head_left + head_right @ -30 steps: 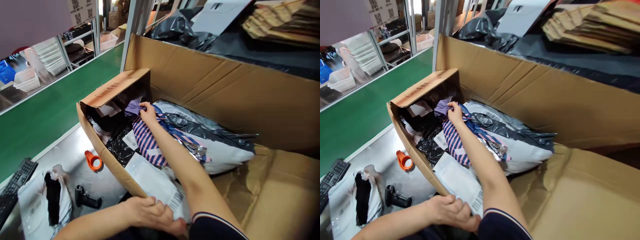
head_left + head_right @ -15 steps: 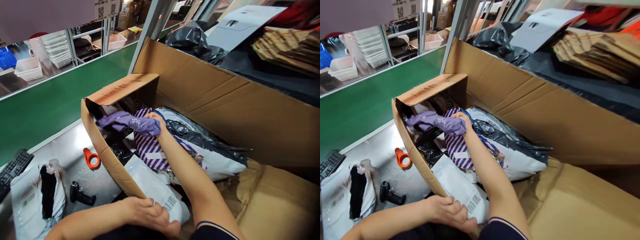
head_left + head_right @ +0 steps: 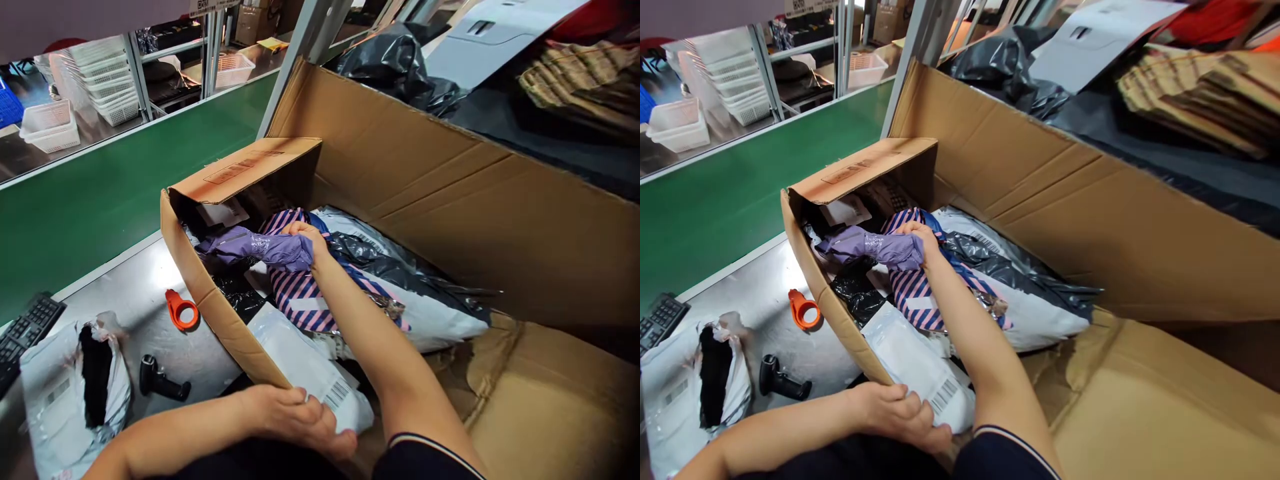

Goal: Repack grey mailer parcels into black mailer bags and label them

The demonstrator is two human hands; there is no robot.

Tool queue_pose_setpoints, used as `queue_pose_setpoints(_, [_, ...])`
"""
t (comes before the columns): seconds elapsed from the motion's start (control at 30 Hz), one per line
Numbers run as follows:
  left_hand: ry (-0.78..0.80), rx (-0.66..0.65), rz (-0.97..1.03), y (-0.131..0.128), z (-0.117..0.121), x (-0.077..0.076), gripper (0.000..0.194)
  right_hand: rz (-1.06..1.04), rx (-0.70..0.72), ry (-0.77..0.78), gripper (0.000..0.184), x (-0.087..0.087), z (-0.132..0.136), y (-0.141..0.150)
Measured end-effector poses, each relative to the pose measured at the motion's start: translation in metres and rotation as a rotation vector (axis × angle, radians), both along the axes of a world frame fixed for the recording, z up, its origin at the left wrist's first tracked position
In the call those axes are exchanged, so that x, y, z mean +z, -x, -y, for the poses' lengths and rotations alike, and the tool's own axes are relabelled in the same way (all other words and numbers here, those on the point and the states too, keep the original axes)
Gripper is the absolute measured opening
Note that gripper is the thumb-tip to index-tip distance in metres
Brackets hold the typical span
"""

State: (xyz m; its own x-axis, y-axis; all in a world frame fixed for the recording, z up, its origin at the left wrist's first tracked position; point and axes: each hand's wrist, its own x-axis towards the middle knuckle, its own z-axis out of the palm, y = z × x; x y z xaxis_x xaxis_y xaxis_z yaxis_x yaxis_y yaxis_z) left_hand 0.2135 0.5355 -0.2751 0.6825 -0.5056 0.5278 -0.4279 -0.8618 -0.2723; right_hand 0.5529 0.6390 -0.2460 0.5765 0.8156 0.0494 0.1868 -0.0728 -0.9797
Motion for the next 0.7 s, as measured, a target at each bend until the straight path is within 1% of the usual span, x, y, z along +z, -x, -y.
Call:
queue_pose_setpoints(0.07, [0.049, 0.029, 0.073, 0.0, 0.0, 0.0, 0.029, -0.012, 0.057, 0.038, 0.028, 0.002, 0.005, 0.001])
queue_pose_setpoints(0.1, [0.066, 0.042, 0.096, 0.0, 0.0, 0.001, 0.029, -0.015, 0.122, 0.085, 0.028, 0.004, 0.007, 0.002])
queue_pose_setpoints(0.17, [0.088, 0.045, 0.128, 0.0, -0.001, 0.003, 0.028, 0.005, 0.311, 0.234, 0.021, 0.006, 0.01, 0.006])
queue_pose_setpoints(0.23, [0.118, 0.058, 0.166, -0.002, -0.002, 0.006, 0.027, 0.068, 0.495, 0.401, 0.008, 0.009, 0.004, 0.017])
queue_pose_setpoints(0.27, [0.137, 0.068, 0.197, -0.002, -0.003, 0.007, 0.027, 0.131, 0.54, 0.458, 0.014, 0.01, -0.002, 0.026])
queue_pose_setpoints(0.3, [0.152, 0.079, 0.224, -0.003, -0.003, 0.007, 0.026, 0.234, 0.537, 0.486, 0.025, 0.01, -0.011, 0.038])
queue_pose_setpoints(0.37, [0.128, 0.081, 0.197, -0.002, -0.004, 0.006, 0.026, 0.533, 0.447, 0.494, 0.043, 0.009, -0.035, 0.067])
queue_pose_setpoints(0.43, [0.038, 0.028, 0.056, 0.0, -0.004, 0.0, 0.026, 0.814, 0.358, 0.493, 0.054, 0.004, -0.062, 0.1])
queue_pose_setpoints(0.47, [-0.012, -0.007, -0.028, 0.002, -0.004, -0.004, 0.026, 0.907, 0.336, 0.495, 0.058, -0.001, -0.074, 0.115])
queue_pose_setpoints(0.53, [-0.097, -0.064, -0.148, 0.007, -0.004, -0.012, 0.029, 0.955, 0.296, 0.494, 0.065, -0.012, -0.095, 0.138])
queue_pose_setpoints(0.6, [-0.168, -0.067, -0.189, 0.011, -0.003, -0.018, 0.035, 0.914, 0.214, 0.472, 0.067, -0.021, -0.108, 0.144])
queue_pose_setpoints(0.63, [-0.195, -0.063, -0.198, 0.012, -0.003, -0.019, 0.037, 0.882, 0.166, 0.456, 0.067, -0.024, -0.112, 0.141])
queue_pose_setpoints(0.7, [-0.215, -0.064, -0.226, 0.013, -0.002, -0.018, 0.038, 0.814, 0.085, 0.43, 0.064, -0.024, -0.115, 0.119])
